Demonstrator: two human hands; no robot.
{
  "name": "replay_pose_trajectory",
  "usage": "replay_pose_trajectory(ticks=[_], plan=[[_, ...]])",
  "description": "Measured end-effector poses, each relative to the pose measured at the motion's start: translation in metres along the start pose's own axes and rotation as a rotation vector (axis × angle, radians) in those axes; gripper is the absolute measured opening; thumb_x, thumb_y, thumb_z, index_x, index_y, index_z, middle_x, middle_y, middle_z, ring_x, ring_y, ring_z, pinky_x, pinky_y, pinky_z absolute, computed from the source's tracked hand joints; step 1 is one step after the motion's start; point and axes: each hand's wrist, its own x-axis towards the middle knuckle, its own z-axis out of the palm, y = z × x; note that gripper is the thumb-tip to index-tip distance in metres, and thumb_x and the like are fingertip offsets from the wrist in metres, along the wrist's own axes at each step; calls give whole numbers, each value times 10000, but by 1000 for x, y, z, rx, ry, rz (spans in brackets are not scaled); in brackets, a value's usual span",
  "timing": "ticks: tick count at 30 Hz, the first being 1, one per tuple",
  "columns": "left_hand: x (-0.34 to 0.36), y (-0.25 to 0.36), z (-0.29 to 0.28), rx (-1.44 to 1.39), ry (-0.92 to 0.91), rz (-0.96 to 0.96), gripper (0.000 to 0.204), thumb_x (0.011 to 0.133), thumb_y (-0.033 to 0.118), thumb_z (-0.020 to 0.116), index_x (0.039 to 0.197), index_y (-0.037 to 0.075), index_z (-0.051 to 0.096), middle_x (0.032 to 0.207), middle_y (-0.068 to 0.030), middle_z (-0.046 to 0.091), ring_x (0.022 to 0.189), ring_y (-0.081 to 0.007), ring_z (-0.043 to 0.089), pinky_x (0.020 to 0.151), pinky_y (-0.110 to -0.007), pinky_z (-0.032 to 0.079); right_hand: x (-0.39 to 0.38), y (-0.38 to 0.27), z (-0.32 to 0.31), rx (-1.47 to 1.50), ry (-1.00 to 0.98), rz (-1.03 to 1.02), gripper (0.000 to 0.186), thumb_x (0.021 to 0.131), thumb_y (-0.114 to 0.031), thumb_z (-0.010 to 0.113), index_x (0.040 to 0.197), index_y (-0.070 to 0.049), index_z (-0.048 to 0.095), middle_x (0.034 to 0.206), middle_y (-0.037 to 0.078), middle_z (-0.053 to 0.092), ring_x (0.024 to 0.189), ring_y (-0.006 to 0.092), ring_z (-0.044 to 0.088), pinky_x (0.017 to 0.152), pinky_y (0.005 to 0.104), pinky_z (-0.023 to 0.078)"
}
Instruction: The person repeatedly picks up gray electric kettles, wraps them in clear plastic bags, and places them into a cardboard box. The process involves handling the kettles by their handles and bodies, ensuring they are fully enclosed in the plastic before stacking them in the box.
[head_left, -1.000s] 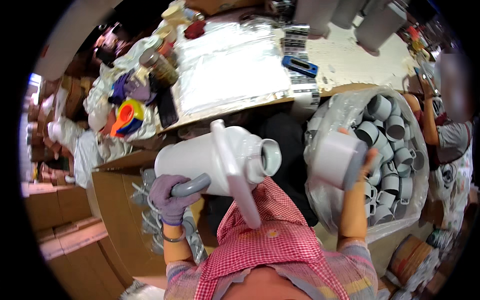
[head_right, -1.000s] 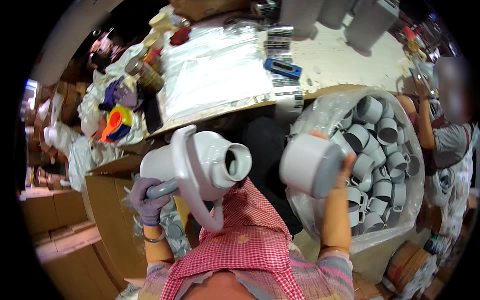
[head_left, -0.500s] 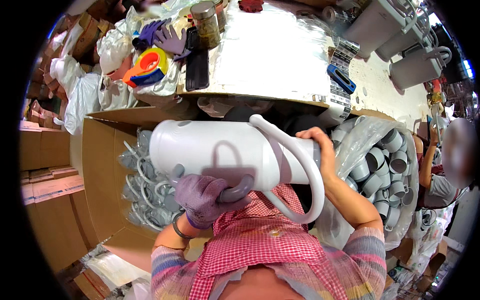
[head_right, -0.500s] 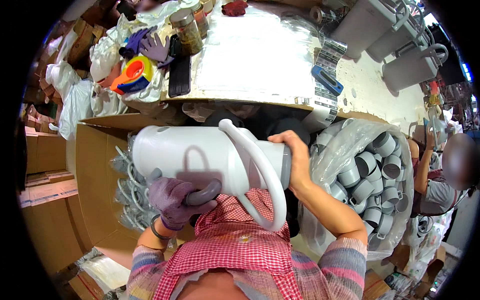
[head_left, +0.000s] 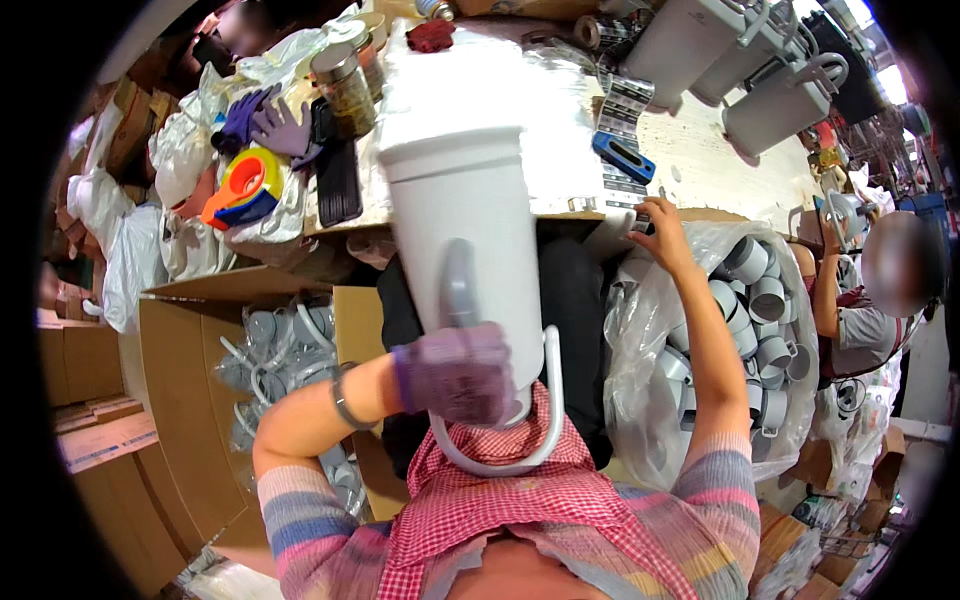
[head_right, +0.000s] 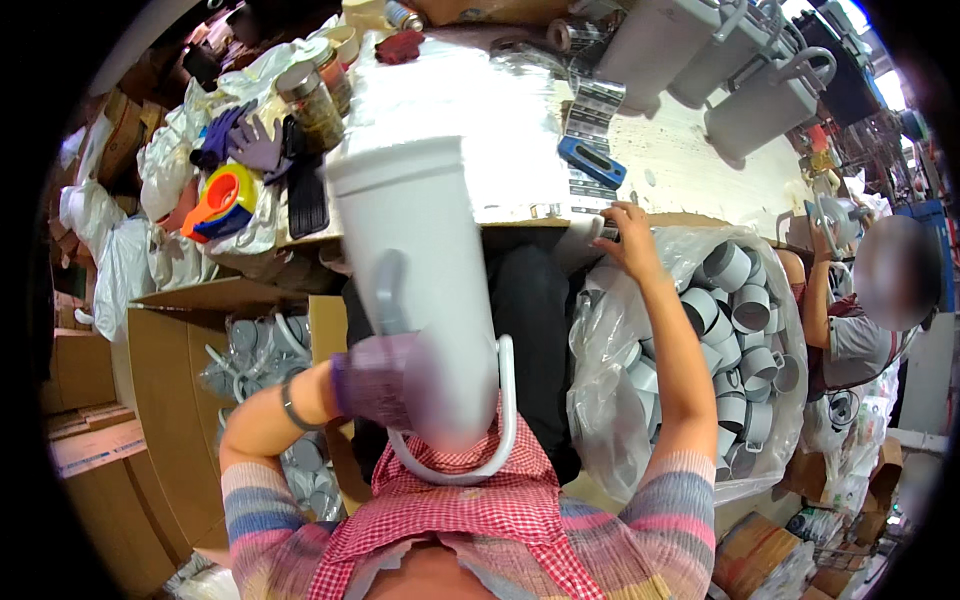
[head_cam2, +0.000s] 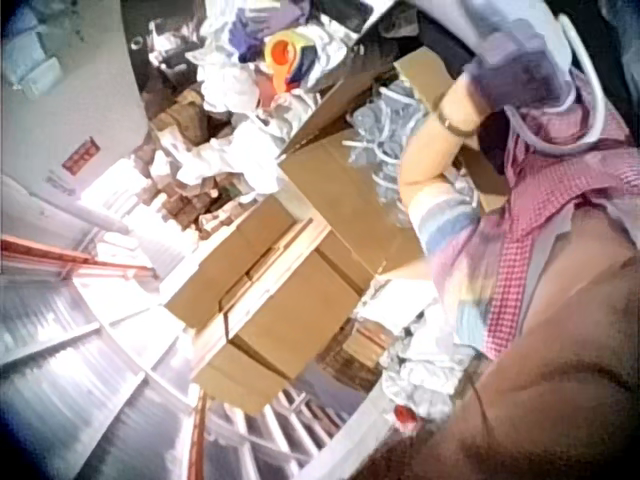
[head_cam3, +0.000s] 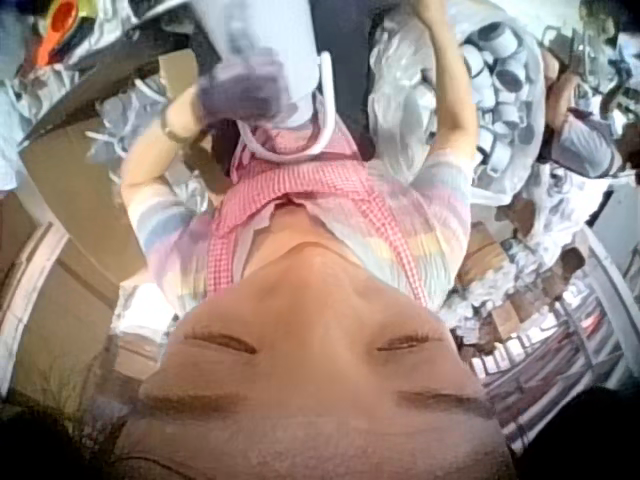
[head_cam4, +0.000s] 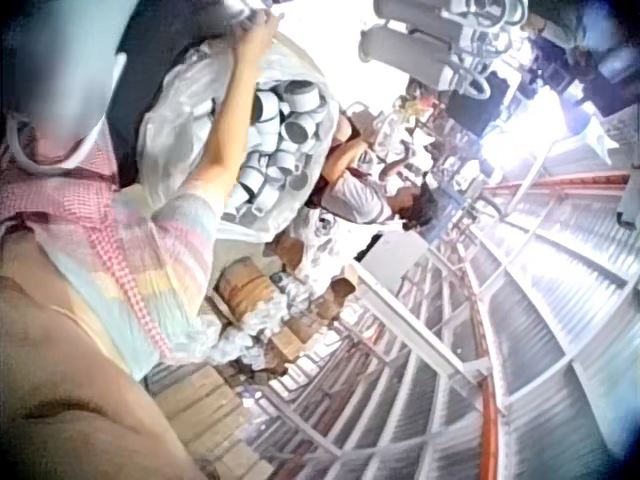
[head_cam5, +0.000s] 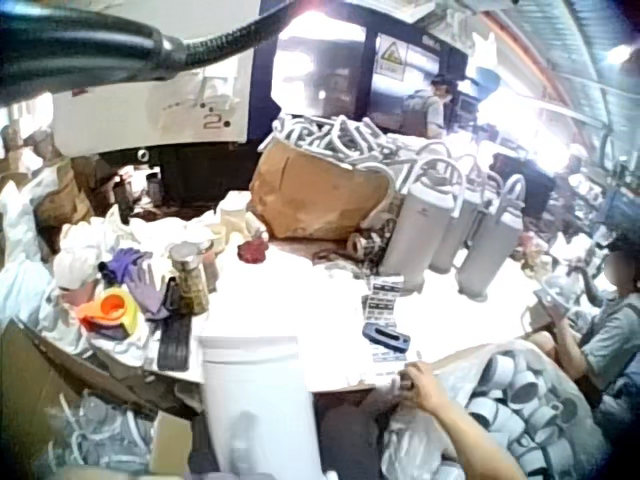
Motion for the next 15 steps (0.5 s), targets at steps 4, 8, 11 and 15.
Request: replay_pose_trajectory(ticks=[4,8,11,15], plan=[[26,-31,58,-270,-264,-19,166,739,264,654,580,215,647,593,33,610,612,-183,606,691,-346,439,35,35,6,229,-281,184,430,630,-24,847,1026,-67,683,1038,74,630,985,245,585,842,331,486],[42,-45,31,-440,-189,-202,165,733,309,674,730,147,706,759,-45,680,768,-219,650,767,-379,474,43,66,7,529,-369,339,239,688,-16,842,885,-15,708,929,59,665,870,162,624,773,297,506],[26,-82,2,-95,320,-526,332,783,258,717,1058,80,661,1075,-110,648,1027,-302,599,922,-404,460,34,81,13,646,-322,287,208,677,2,845,822,0,695,945,76,671,858,154,625,764,287,520],[15,-171,-15,197,610,-904,320,869,154,653,1152,8,620,1207,-179,617,1067,-337,609,981,-406,462,13,62,-5,772,-363,413,134,714,17,803,752,0,676,1023,115,688,966,183,657,826,317,535]])
